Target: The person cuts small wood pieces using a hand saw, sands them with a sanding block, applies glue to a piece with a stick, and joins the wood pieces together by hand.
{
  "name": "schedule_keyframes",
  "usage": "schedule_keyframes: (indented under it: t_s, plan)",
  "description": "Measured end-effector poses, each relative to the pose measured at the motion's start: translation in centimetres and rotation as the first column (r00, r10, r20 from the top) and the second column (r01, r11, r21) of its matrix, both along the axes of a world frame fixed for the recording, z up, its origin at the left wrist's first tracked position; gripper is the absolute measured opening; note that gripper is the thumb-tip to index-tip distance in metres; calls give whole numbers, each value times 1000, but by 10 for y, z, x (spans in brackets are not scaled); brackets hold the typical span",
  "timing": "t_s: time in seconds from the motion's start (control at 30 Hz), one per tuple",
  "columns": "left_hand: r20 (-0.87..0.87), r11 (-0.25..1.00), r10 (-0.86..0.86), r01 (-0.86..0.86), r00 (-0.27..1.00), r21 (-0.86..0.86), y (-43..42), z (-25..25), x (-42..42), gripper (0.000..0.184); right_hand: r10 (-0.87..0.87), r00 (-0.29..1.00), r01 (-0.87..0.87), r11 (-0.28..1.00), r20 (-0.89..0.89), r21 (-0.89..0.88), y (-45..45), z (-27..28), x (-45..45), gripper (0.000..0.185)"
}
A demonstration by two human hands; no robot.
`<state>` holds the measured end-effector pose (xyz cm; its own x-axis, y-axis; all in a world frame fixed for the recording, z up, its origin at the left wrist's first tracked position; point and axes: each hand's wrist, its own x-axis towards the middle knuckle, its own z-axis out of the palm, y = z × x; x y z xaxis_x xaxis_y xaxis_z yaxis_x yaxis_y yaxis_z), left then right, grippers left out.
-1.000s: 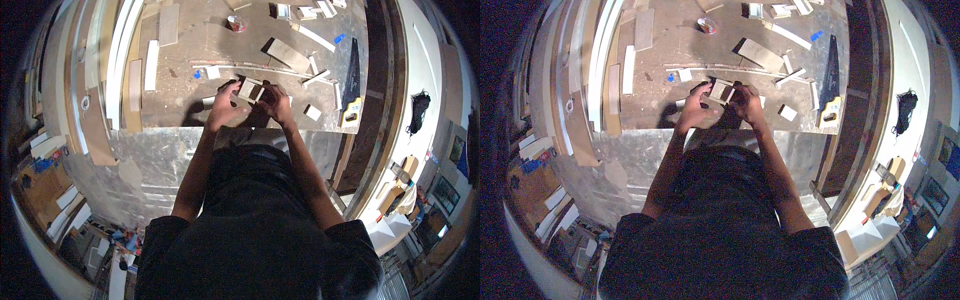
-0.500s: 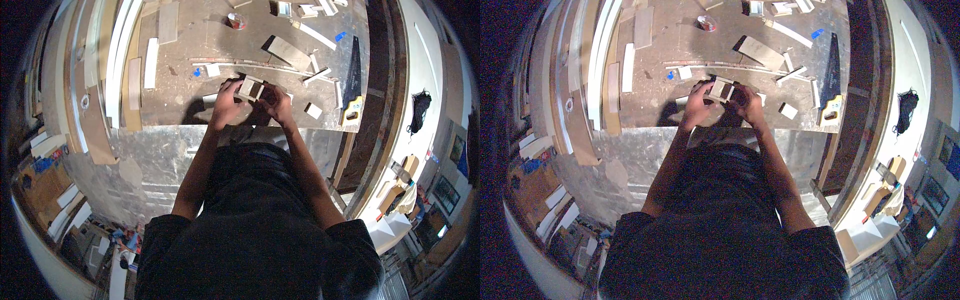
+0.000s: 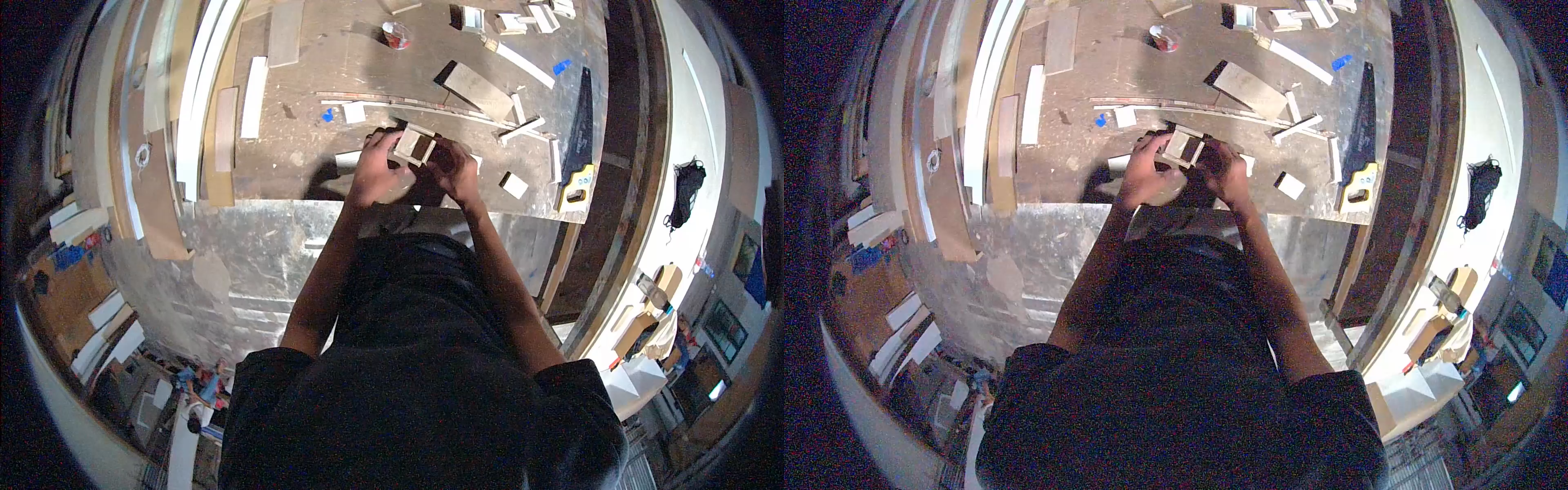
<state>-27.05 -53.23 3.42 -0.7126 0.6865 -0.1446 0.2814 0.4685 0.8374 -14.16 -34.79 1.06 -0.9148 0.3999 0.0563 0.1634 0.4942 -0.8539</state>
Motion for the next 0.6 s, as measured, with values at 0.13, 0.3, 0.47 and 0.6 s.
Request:
schedule_keyframes:
  t_s: [0.13, 0.3, 0.47, 0.6]
  plan:
    - [-59, 999, -34, 32, 998, -34, 0, -1, 0, 79, -3, 1000, 4, 1000, -11, 16, -1, 5, 0, 53]
    - [-24, 998, -11, 9, 1000, -59, 1, 1, 2, 80, -18, 999, 16, 999, -30, -40, -3, -5, 1, 51]
    - [-32, 998, -19, 17, 999, -63, 1, 0, 3, 81, -20, 1000, 20, 999, -2, -41, -2, -2, 1, 47]
    - [-16, 998, -19, 17, 1000, -65, 1, 3, 4, 81, -8, 1000, 9, 999, 25, -37, 1, 10, -1, 48]
